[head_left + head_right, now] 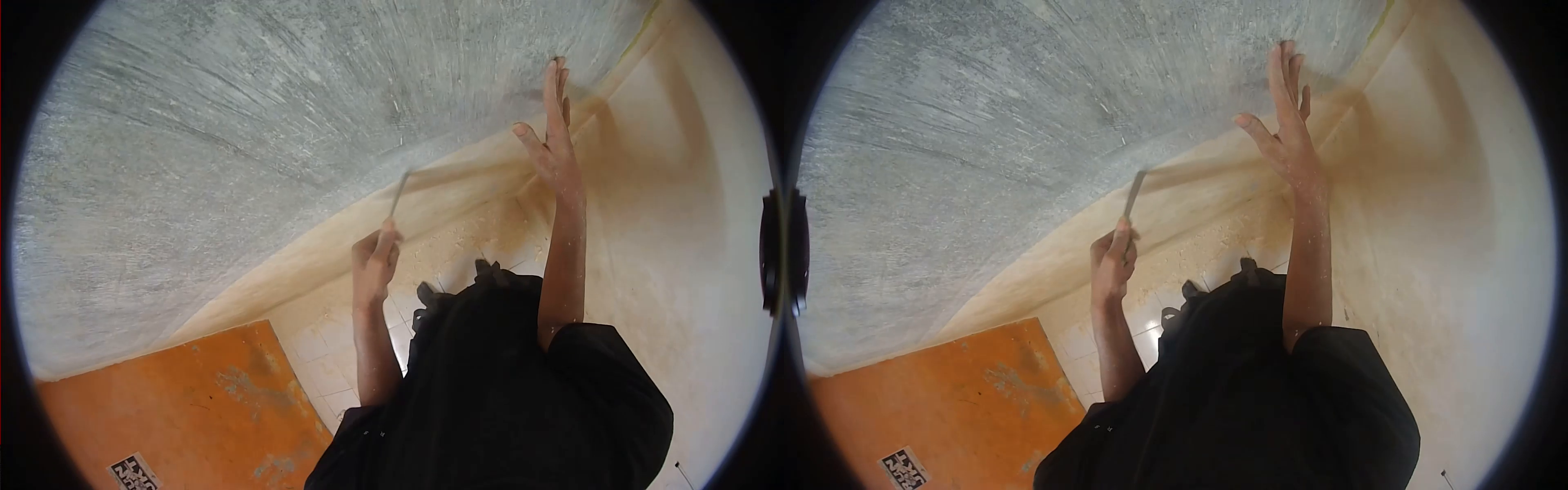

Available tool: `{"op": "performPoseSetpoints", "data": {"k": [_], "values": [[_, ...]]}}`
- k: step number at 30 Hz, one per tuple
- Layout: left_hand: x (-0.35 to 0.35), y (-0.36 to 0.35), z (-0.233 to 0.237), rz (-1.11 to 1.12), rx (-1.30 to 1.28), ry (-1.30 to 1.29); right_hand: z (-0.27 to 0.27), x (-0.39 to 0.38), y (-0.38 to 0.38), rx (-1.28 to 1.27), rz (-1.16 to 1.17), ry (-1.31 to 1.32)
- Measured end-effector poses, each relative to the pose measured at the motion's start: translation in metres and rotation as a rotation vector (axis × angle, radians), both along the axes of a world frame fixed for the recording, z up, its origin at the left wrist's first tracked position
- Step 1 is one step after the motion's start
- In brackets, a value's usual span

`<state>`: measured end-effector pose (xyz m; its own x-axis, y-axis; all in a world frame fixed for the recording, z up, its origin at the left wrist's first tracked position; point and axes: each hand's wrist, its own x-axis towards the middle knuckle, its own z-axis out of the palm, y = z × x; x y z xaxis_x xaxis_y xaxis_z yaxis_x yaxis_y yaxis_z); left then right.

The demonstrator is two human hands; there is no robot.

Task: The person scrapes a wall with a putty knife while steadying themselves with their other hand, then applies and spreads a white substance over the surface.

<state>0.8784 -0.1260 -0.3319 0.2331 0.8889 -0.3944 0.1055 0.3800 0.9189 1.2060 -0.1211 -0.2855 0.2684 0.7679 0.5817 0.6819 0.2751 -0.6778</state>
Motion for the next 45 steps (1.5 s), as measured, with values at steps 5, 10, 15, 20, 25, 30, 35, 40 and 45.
{"op": "performPoseSetpoints", "data": {"k": [5,10,15,20,25,30,35,40,45], "values": [[0.000,-0.007,0.001,0.002,-0.027,-0.010,-0.004,-0.002,-0.002,0.015,-0.083,-0.052],[0.012,-0.006,0.000,0.001,-0.029,-0.024,-0.021,0.010,0.008,0.110,-0.230,-0.173],[0.010,0.000,0.005,-0.036,-0.030,-0.010,-0.026,0.034,0.021,0.142,-0.300,-0.146],[0.010,0.006,0.014,-0.038,-0.029,0.006,-0.022,0.042,0.030,0.063,-0.237,-0.041],[0.014,0.001,0.009,-0.031,-0.028,-0.001,-0.027,0.045,0.031,0.020,-0.195,-0.067],[0.027,-0.001,0.010,-0.047,-0.031,0.001,-0.029,0.050,0.033,-0.008,-0.188,-0.102],[0.037,0.000,0.013,-0.080,-0.050,-0.025,-0.027,0.051,0.032,-0.013,-0.159,-0.074],[0.026,0.001,0.018,0.035,-0.069,-0.034,-0.030,0.056,0.036,-0.004,-0.162,-0.096],[0.022,-0.006,0.006,0.025,-0.089,-0.130,-0.033,0.055,0.034,-0.016,-0.163,-0.125]]}}
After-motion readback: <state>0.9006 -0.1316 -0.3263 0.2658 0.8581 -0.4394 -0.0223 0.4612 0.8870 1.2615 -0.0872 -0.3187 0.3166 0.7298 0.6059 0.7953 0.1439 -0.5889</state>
